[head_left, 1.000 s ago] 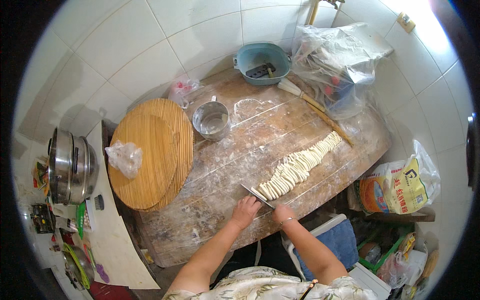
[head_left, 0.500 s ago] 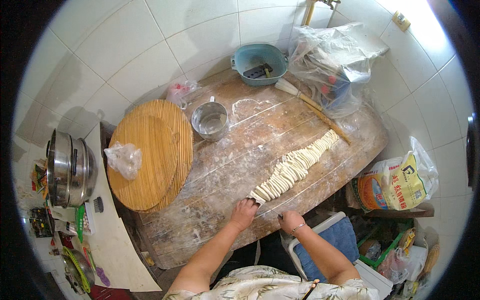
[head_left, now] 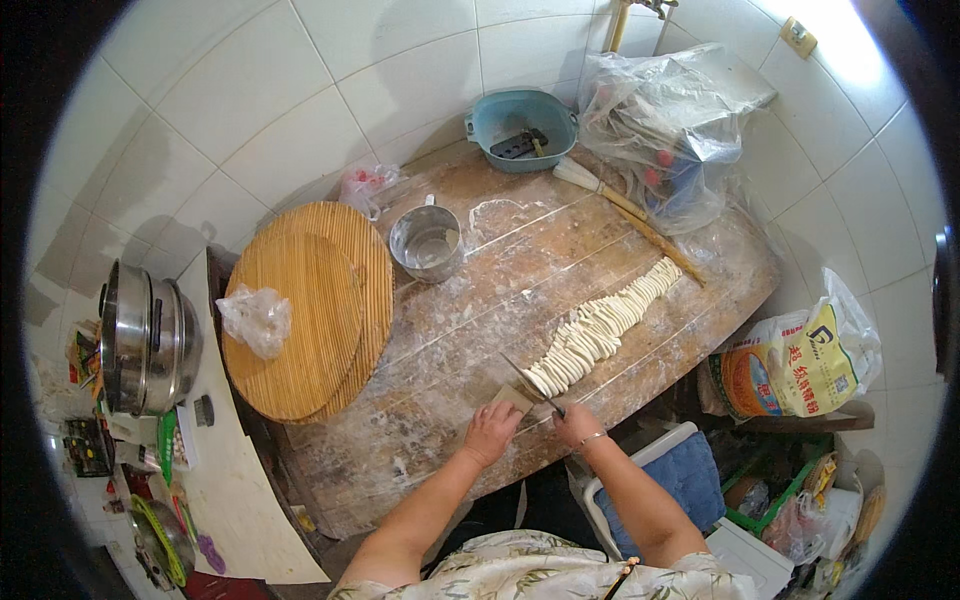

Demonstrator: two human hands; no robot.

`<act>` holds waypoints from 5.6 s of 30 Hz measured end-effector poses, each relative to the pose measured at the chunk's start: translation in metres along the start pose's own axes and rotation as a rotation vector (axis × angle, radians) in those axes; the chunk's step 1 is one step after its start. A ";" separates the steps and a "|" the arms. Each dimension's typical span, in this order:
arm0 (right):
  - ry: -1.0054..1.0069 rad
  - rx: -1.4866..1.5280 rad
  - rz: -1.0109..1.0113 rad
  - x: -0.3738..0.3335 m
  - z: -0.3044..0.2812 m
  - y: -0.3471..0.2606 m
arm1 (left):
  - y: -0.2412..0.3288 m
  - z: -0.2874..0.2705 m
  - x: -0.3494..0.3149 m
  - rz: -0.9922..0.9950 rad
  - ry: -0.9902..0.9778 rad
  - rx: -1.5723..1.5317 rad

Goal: The person cuts a roll of dough into strips using a knife and then fluffs and separates the strips by hand on a plastic-covered table.

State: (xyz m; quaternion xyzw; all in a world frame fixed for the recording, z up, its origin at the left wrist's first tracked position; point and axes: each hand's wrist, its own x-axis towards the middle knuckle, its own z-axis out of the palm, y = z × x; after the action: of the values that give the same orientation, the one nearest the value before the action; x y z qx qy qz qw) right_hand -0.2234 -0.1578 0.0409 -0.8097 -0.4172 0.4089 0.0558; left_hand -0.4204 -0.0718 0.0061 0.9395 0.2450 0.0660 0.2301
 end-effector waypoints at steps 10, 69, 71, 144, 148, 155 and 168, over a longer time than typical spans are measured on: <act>-0.119 -0.302 -0.088 -0.009 0.021 0.013 | 0.000 -0.004 0.008 -0.020 -0.052 -0.028; 0.059 -0.186 -0.215 -0.036 0.015 0.018 | -0.004 0.007 -0.029 -0.076 0.126 -0.075; 0.030 -0.186 -0.197 -0.042 0.019 0.021 | -0.001 -0.002 -0.027 -0.097 0.051 -0.065; -0.182 -0.328 -0.215 0.015 0.068 0.001 | 0.018 0.015 -0.053 -0.234 0.107 -0.077; -0.077 -0.124 -0.212 0.005 0.051 0.003 | 0.024 0.013 -0.060 -0.238 0.186 -0.088; -0.165 -0.229 -0.249 -0.032 0.023 0.011 | 0.027 0.021 -0.068 -0.251 0.104 -0.092; -0.285 -0.231 -0.239 -0.001 0.051 0.009 | 0.033 0.008 -0.065 -0.233 0.152 -0.088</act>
State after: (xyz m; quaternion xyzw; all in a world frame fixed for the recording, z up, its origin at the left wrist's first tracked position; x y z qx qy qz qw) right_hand -0.2543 -0.1775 0.0039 -0.6895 -0.5582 0.4589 -0.0488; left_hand -0.4608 -0.1325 0.0141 0.8860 0.3659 0.1206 0.2581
